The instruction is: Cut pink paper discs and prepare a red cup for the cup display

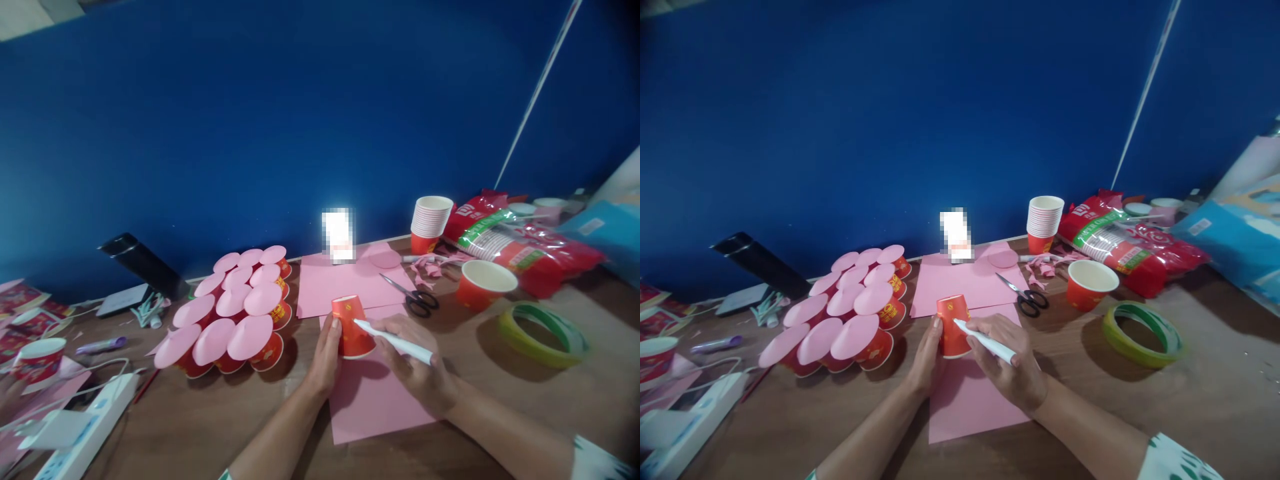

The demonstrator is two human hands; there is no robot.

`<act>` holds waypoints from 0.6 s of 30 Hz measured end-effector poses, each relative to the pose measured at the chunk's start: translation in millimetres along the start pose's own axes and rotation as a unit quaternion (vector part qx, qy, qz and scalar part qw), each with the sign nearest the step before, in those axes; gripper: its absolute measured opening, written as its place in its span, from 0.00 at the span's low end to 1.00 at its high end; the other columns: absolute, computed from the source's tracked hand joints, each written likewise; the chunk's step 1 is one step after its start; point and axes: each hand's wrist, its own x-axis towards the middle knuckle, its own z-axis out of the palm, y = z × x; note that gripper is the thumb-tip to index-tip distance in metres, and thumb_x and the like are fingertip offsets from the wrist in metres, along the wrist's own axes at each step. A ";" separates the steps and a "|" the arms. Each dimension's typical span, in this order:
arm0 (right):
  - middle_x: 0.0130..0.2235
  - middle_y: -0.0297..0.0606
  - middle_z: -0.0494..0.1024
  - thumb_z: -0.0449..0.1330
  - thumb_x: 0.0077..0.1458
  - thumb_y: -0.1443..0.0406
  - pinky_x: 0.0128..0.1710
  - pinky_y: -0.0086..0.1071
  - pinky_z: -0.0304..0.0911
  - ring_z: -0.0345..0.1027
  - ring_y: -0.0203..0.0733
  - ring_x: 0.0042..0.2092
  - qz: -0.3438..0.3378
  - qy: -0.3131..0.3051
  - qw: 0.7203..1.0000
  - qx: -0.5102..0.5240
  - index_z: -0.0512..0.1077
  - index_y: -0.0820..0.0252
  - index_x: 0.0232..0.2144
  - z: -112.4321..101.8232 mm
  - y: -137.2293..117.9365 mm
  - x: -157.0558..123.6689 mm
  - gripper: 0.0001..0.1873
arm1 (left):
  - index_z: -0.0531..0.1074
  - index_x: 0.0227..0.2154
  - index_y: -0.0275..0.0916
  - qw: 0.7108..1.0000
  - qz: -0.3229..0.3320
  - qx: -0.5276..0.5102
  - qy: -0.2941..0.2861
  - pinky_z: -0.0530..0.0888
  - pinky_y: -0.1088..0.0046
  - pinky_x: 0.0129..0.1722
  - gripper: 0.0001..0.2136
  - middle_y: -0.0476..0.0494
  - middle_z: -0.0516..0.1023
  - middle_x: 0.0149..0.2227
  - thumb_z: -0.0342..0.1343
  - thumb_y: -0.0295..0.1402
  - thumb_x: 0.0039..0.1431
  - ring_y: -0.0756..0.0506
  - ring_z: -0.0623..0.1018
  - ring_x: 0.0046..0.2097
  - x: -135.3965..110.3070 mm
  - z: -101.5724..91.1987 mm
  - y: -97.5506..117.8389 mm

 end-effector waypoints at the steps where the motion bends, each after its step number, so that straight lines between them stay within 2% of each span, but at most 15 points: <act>1: 0.36 0.39 0.78 0.55 0.63 0.69 0.39 0.33 0.69 0.73 0.40 0.37 0.000 -0.002 1.000 0.000 0.71 0.60 0.42 0.0 0.3 0.0 0.07 | 0.74 0.43 0.36 1.000 0.000 0.007 -0.002 0.70 0.61 0.52 0.21 0.39 0.80 0.44 0.58 0.49 0.57 0.38 0.77 0.49 -0.2 0.3 0.8; 9: 0.36 0.39 0.79 0.54 0.63 0.69 0.40 0.35 0.70 0.73 0.41 0.38 -0.004 -0.009 1.000 0.003 0.70 0.57 0.43 -0.7 1.2 -0.8 0.08 | 0.74 0.42 0.35 1.000 0.003 0.028 -0.013 0.72 0.62 0.47 0.20 0.39 0.81 0.42 0.57 0.49 0.58 0.39 0.79 0.45 -0.1 0.0 4.3; 18: 0.35 0.38 0.78 0.55 0.62 0.70 0.39 0.33 0.70 0.73 0.40 0.37 0.001 -0.003 1.000 -0.004 0.71 0.58 0.42 0.3 0.5 0.5 0.08 | 0.74 0.44 0.37 1.000 -0.002 0.002 -0.016 0.71 0.61 0.50 0.21 0.39 0.81 0.43 0.57 0.49 0.57 0.38 0.78 0.48 -1.1 0.0 1.9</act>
